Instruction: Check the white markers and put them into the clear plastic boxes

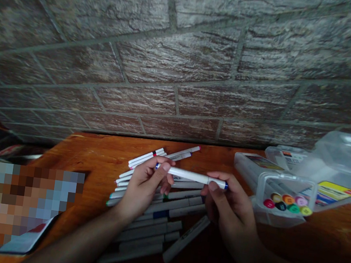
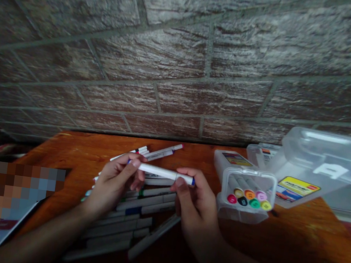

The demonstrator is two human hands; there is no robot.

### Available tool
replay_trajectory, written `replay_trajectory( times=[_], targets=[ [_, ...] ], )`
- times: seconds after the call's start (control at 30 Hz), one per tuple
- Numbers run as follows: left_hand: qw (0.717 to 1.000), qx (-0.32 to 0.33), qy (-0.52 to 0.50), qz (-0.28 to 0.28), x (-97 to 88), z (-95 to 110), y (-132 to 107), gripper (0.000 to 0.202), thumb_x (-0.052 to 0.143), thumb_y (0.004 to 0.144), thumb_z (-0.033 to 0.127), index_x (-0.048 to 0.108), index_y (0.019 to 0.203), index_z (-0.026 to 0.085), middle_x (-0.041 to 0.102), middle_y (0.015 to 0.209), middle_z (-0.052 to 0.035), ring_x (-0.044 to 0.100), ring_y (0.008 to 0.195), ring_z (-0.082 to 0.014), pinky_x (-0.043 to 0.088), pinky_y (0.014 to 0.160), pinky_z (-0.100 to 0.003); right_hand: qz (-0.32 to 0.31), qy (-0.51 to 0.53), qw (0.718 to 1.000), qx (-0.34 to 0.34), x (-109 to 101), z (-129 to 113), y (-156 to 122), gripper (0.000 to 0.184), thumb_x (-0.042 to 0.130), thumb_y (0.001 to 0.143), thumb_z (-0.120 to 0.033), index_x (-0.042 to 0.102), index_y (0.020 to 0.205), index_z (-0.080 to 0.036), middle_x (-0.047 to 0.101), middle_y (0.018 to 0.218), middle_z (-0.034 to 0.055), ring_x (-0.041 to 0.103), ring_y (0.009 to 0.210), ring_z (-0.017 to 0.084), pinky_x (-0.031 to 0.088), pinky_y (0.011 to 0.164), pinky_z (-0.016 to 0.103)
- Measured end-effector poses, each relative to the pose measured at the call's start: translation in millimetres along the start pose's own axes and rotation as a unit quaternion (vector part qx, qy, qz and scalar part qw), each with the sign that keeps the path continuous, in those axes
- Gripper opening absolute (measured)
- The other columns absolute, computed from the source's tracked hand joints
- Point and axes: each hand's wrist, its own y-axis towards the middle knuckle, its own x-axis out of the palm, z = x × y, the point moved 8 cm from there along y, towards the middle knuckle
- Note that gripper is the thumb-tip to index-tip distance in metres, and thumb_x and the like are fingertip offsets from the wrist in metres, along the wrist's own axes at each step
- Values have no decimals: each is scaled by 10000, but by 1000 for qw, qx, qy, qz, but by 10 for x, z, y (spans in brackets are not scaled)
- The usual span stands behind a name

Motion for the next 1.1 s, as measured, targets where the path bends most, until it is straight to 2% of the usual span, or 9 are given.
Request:
replay_trajectory(
  times=[0.13,0.4,0.7,0.8,1.1],
  targets=[
    [1000,-2,-4,-18,35,-15,-8,301,796,912,394,688,1059,155,682,671,28,541,480,-85,483,494,-221,3,0,1000,2,-2,-4,21,329,744,934,-524,664,1091,-247,660,744,-31,482,455,83,358,395,191],
    [999,-6,41,-11,2,19,-29,259,828,887,369,731,992,153,702,653,6,565,503,-88,439,497,-199,4,-20,1000,17,-17,45,67,346,783,907,-523,666,1049,-230,654,669,-39,474,438,86,329,388,188],
    [998,11,-51,-41,35,-19,-35,274,689,993,404,739,1065,145,709,713,-18,572,509,-106,469,510,-237,15,-8,1000,-6,-3,0,71,369,723,935,-585,665,999,-226,655,682,-28,455,418,83,346,365,195],
    [998,15,-49,-40,31,-7,-33,270,690,993,407,738,1055,148,706,704,-12,573,506,-102,467,510,-231,8,-11,1000,-7,-8,6,65,356,721,942,-575,668,1022,-232,654,691,-31,460,431,82,354,374,190],
    [1000,-8,22,-13,22,44,-41,318,853,849,410,724,988,154,700,641,5,572,490,-97,440,480,-203,3,-30,999,11,-20,48,38,321,757,925,-528,670,1036,-240,659,680,-33,487,451,96,347,383,190]
  ],
)
